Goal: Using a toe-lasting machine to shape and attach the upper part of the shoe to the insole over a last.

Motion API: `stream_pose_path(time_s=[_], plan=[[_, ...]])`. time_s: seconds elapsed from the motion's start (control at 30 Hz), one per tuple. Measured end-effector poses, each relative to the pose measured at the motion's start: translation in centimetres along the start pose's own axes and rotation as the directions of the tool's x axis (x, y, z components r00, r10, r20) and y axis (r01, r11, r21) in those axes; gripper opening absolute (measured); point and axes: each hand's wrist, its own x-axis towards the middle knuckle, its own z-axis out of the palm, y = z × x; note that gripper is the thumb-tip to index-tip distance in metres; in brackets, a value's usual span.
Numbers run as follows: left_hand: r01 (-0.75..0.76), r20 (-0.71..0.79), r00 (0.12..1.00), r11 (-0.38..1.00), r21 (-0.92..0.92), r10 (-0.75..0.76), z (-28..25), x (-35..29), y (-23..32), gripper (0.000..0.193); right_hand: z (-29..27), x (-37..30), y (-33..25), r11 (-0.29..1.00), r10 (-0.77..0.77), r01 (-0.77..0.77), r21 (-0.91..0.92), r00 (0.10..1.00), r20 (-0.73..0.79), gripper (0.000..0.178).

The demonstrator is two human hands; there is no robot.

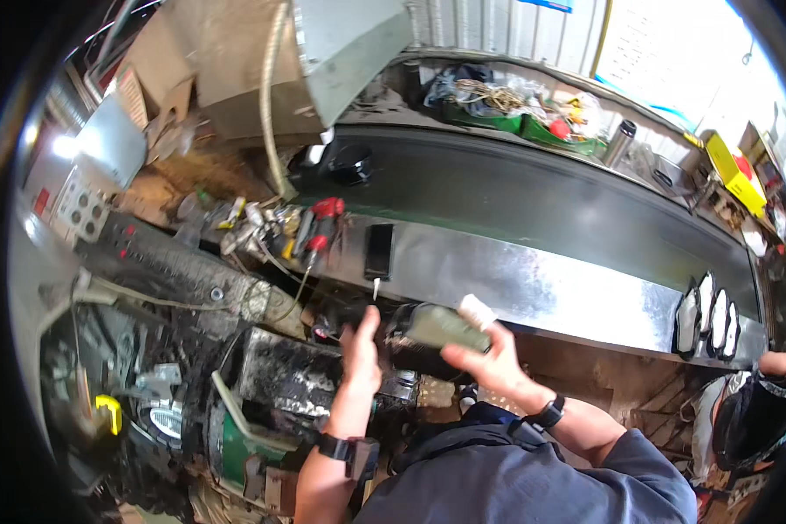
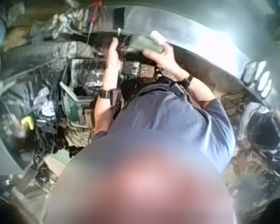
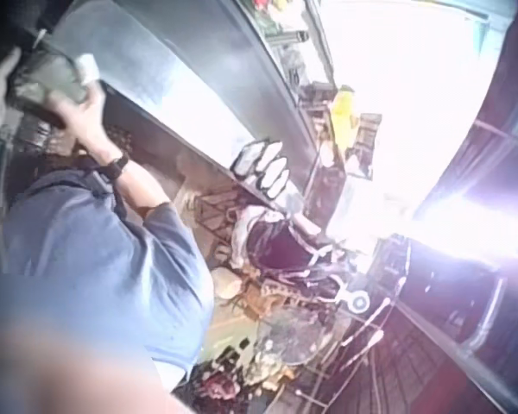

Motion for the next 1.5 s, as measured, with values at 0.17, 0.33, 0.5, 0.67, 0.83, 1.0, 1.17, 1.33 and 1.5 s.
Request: stream_pose_path(time_s=[0.17, 0.33, 0.5, 0.67, 0.83, 1.0, 1.17, 1.33, 1.5], plan=[[-0.058, 0.333, 0.933, 0.855, 0.516, -0.138, 1.9, 1.5, -7.8, 0.039, -17.5, 4.5, 0.0, 0.966, 0.236, -0.171, 0.192, 0.886, -0.398, 0.049], [0.056, 0.119, 0.98, 0.79, 0.611, -0.162, -2.7, 2.2, -10.5, 0.037, -45.2, 12.0, 5.2, 0.792, 0.311, 0.061, 0.607, 0.815, -0.489, 0.041], [0.084, -0.121, 0.993, 0.756, 0.65, -0.006, -6.8, 4.2, -9.4, 0.051, -47.3, 14.5, 12.4, 0.994, 0.055, -0.104, -0.014, 0.633, -0.772, 0.027], [-0.057, -0.003, 0.996, 0.672, 0.738, 0.088, -4.6, 9.2, -7.7, 0.041, -25.0, 14.2, 21.7, 0.816, -0.109, -0.057, -0.575, 0.962, -0.25, 0.024], [-0.411, 0.355, 0.841, 0.053, 0.91, 0.408, 1.6, 15.4, -6.4, 0.054, -10.6, 12.9, 13.4, 0.155, -0.06, 0.59, -0.792, 0.806, 0.589, 0.054], [-0.305, 0.322, 0.879, -0.104, 0.947, 0.351, 2.0, 22.9, -4.6, 0.087, -19.2, 8.1, 13.0, -0.018, 0.28, 0.232, -0.973, 0.935, 0.218, 0.078], [-0.387, 0.396, 0.805, -0.115, 0.915, 0.441, 2.8, 28.4, -3.8, 0.084, -28.6, -3.5, 11.5, -0.152, 0.34, -0.216, -0.965, 0.905, -0.256, 0.081], [-0.286, 0.295, 0.833, -0.092, 0.954, 0.468, 4.6, 28.9, -3.0, 0.078, -26.5, -7.5, 12.3, 0.183, -0.032, -0.603, -0.776, 0.786, -0.618, 0.067], [-0.21, 0.238, 0.877, -0.112, 0.971, 0.417, 5.5, 29.2, -2.1, 0.089, -21.6, -3.6, 11.1, 0.648, 0.037, -0.664, -0.372, 0.516, -0.856, 0.071]])
